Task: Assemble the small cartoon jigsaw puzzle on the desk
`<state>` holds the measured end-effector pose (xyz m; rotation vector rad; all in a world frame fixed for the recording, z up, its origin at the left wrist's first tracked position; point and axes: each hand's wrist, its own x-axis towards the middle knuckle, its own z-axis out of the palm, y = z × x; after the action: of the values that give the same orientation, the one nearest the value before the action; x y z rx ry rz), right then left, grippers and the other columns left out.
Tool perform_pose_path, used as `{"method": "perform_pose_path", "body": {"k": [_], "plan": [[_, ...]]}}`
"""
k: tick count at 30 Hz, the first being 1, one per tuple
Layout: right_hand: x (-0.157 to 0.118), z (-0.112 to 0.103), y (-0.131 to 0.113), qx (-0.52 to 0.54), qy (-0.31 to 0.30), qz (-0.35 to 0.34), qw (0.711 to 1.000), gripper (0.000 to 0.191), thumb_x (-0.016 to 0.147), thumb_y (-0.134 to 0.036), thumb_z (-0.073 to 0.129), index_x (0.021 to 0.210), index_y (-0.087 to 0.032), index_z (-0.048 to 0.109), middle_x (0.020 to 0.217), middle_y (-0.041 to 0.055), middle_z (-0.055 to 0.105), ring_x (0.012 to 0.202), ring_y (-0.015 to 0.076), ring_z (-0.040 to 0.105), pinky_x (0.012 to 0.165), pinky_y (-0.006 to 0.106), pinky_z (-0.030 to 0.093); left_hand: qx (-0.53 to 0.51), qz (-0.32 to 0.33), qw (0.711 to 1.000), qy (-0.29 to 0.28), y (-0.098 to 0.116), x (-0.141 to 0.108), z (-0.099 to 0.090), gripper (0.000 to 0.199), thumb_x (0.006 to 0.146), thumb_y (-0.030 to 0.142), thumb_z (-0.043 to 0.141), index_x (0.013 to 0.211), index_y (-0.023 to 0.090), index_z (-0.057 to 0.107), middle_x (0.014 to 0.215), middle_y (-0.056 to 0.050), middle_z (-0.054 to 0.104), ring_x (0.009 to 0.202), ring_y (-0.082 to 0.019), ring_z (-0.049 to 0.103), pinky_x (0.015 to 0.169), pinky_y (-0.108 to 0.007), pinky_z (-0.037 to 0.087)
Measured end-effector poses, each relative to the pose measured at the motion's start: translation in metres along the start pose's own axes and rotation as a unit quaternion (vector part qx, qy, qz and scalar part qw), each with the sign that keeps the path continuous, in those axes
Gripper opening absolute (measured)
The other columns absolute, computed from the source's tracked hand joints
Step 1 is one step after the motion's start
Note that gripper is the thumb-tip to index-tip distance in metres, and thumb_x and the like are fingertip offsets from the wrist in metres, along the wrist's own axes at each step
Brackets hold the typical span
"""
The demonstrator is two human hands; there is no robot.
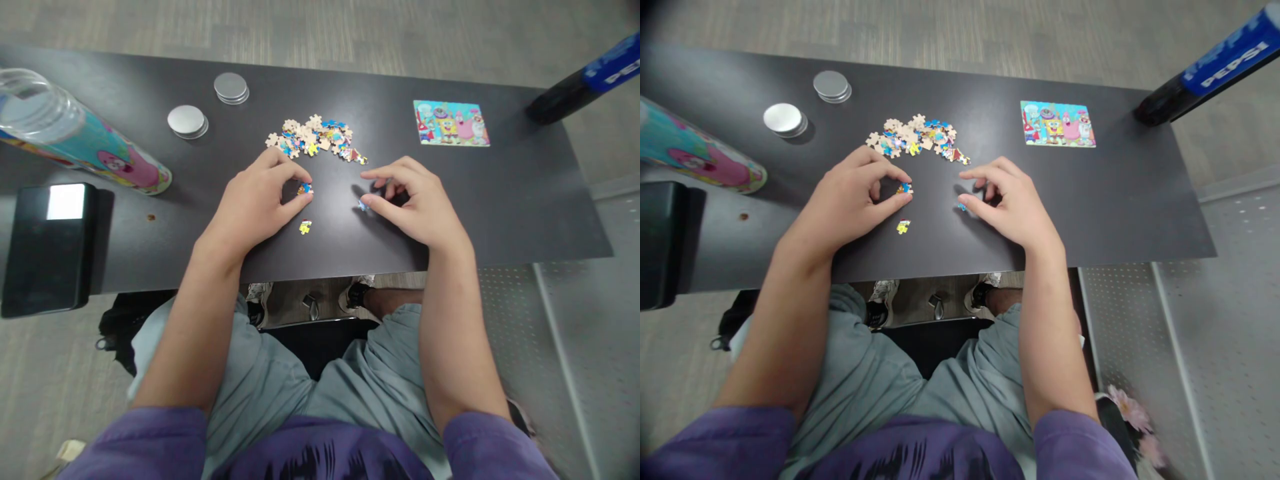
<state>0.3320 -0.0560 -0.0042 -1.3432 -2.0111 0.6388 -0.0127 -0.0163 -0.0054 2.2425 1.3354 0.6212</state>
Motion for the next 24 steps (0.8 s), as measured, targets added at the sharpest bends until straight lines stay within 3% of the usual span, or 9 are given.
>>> {"method": "perform_pose_path", "body": {"k": [4, 7, 10, 13, 18, 24], "plan": [[0.005, 0.007, -0.009, -0.012, -0.004, 0.02, 1.0, 0.035, 0.118, -0.066, 0.088, 0.145, -0.046, 0.094, 0.136, 0.0107, 0.086, 0.095, 0.0352, 0.073, 0.1, 0.067, 0.072, -0.02, 0.009, 1.0, -0.012, 0.001, 0.002, -0.003, 0.013, 0.11, 0.042, 0.089, 0.122, 0.035, 0.092, 0.121, -0.006, 0.082, 0.093, -0.027, 0.072, 0.091, -0.048, 0.058], [0.008, 0.017, -0.017, -0.023, -0.017, 0.0, 1.0, 0.032, 0.121, -0.057, 0.085, 0.149, -0.044, 0.093, 0.142, 0.0121, 0.083, 0.109, 0.0382, 0.076, 0.109, 0.067, 0.071, -0.038, 0.017, 0.999, -0.022, -0.002, 0.001, -0.011, 0.014, 0.113, 0.045, 0.084, 0.117, 0.035, 0.093, 0.112, -0.006, 0.081, 0.089, -0.027, 0.071, 0.091, -0.048, 0.059], [0.011, 0.033, -0.023, -0.055, -0.024, -0.051, 0.997, 0.032, 0.123, -0.046, 0.085, 0.153, -0.042, 0.092, 0.146, 0.0133, 0.08, 0.133, 0.0434, 0.078, 0.124, 0.072, 0.065, -0.057, 0.013, 0.998, -0.029, -0.009, -0.002, -0.018, 0.019, 0.109, 0.047, 0.089, 0.123, 0.035, 0.093, 0.118, -0.006, 0.084, 0.088, -0.026, 0.072, 0.093, -0.049, 0.064], [0.013, 0.047, -0.025, -0.099, -0.033, -0.067, 0.992, 0.034, 0.123, -0.049, 0.086, 0.157, -0.048, 0.091, 0.149, 0.0123, 0.078, 0.145, 0.0483, 0.074, 0.127, 0.078, 0.061, -0.072, 0.001, 0.997, -0.034, -0.017, -0.004, -0.024, 0.034, 0.104, 0.052, 0.097, 0.132, 0.034, 0.093, 0.129, -0.008, 0.087, 0.092, -0.026, 0.072, 0.093, -0.046, 0.068], [0.016, 0.059, -0.03, -0.129, -0.049, -0.087, 0.987, 0.032, 0.127, -0.052, 0.083, 0.157, -0.051, 0.094, 0.153, 0.0128, 0.077, 0.146, 0.0503, 0.073, 0.126, 0.081, 0.059, -0.085, -0.009, 0.996, -0.04, -0.025, -0.006, -0.028, 0.042, 0.101, 0.052, 0.102, 0.137, 0.032, 0.094, 0.127, -0.008, 0.088, 0.095, -0.026, 0.074, 0.09, -0.042, 0.068], [0.02, 0.054, -0.045, -0.159, -0.058, -0.08, 0.982, 0.032, 0.132, -0.054, 0.076, 0.151, -0.044, 0.099, 0.157, 0.0171, 0.079, 0.144, 0.0488, 0.073, 0.125, 0.081, 0.057, -0.083, -0.004, 0.995, -0.049, -0.027, -0.006, -0.029, 0.044, 0.095, 0.043, 0.106, 0.136, 0.032, 0.093, 0.131, -0.008, 0.089, 0.096, -0.025, 0.074, 0.092, -0.041, 0.067]]}}
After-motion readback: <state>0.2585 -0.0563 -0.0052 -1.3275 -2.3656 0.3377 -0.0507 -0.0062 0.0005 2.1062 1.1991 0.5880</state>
